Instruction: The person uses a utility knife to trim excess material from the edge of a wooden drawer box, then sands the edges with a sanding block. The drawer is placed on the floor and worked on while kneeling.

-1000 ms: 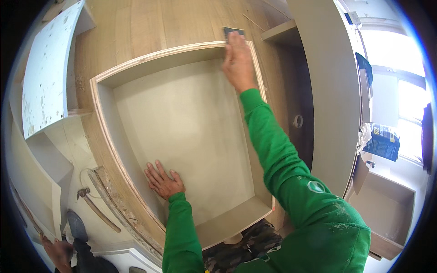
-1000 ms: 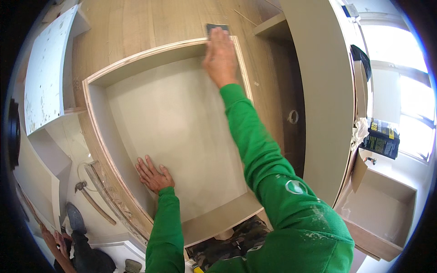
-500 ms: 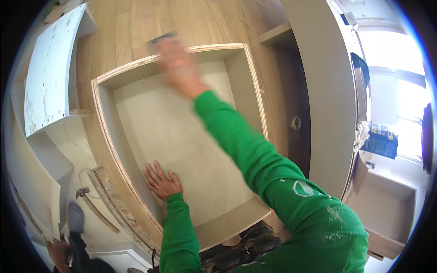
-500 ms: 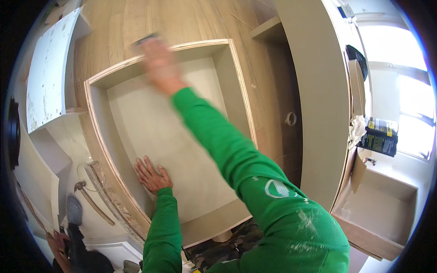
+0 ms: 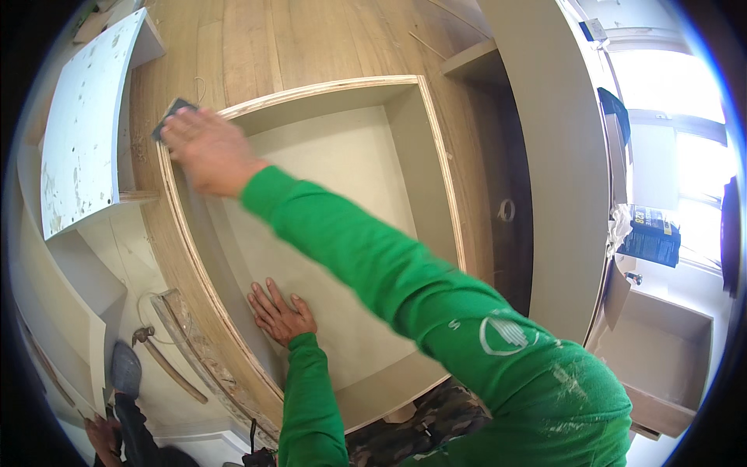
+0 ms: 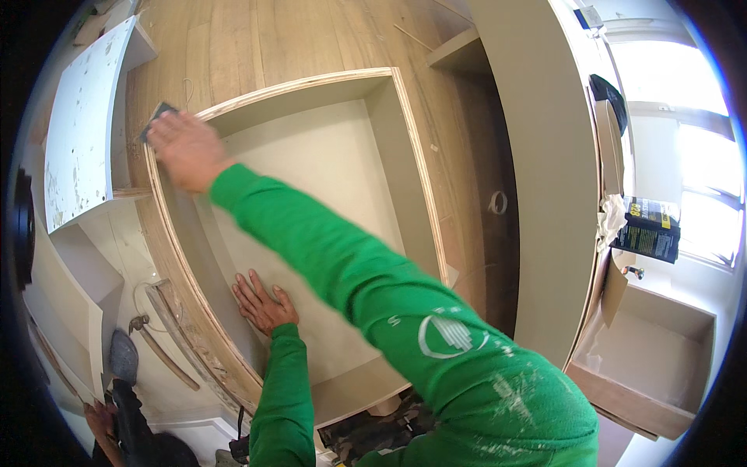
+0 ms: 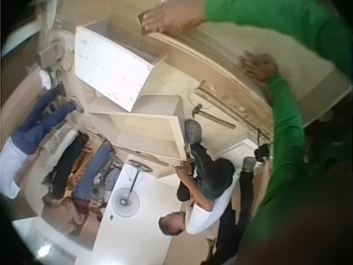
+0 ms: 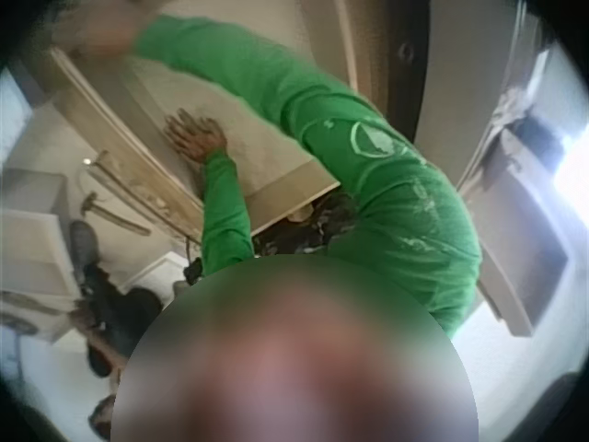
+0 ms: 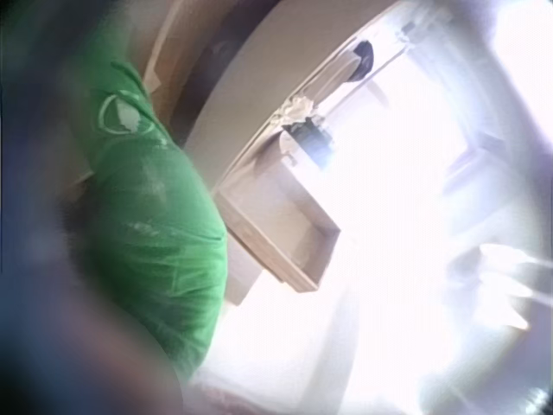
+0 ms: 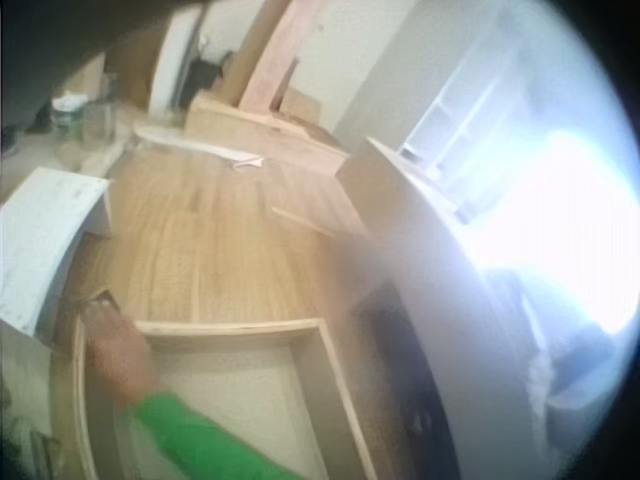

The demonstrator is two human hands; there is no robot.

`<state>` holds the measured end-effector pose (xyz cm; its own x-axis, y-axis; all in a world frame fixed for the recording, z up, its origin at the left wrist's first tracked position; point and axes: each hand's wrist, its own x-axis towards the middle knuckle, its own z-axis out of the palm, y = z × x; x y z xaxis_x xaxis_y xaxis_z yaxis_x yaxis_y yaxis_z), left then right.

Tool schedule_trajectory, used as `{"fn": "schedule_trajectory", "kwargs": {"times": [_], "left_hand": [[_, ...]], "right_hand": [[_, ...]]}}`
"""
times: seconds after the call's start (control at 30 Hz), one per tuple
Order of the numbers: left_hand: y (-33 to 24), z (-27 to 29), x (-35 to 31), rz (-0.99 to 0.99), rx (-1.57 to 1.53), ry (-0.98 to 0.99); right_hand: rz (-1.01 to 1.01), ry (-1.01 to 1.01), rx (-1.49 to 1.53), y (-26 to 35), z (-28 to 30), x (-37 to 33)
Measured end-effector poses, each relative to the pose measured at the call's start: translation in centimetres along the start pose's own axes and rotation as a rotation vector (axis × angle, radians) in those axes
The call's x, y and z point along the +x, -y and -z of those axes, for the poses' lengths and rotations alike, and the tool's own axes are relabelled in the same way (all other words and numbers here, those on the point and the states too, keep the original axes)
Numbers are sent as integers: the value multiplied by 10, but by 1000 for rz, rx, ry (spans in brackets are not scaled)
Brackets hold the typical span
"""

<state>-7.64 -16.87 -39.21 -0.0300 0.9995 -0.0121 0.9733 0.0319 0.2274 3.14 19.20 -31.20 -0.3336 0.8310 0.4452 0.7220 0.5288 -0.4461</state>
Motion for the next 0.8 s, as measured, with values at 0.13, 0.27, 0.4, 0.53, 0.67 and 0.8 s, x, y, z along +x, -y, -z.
{"fn": "schedule_trajectory", "kwargs": {"times": [0.13, 0.27, 0.4, 0.53, 0.67, 0.8], "left_hand": [[2, -4, -2, 27, 17, 48], [2, -2, -2, 29, -39, 59], [3, -1, 2, 12, -89, 23], [5, 2, 0, 39, -122, 43], [5, 2, -3, 60, -115, 77], [6, -4, -5, 90, -108, 78]], "right_hand": [[-280, -16, -527, -106, 154, -89], [-601, -209, -463, -157, 211, -138], [-240, -190, -263, -74, 99, -72], [-103, 12, -51, 23, -4, 15], [29, 131, -6, 75, 4, -1], [164, 372, 228, 181, 56, -154]]}}
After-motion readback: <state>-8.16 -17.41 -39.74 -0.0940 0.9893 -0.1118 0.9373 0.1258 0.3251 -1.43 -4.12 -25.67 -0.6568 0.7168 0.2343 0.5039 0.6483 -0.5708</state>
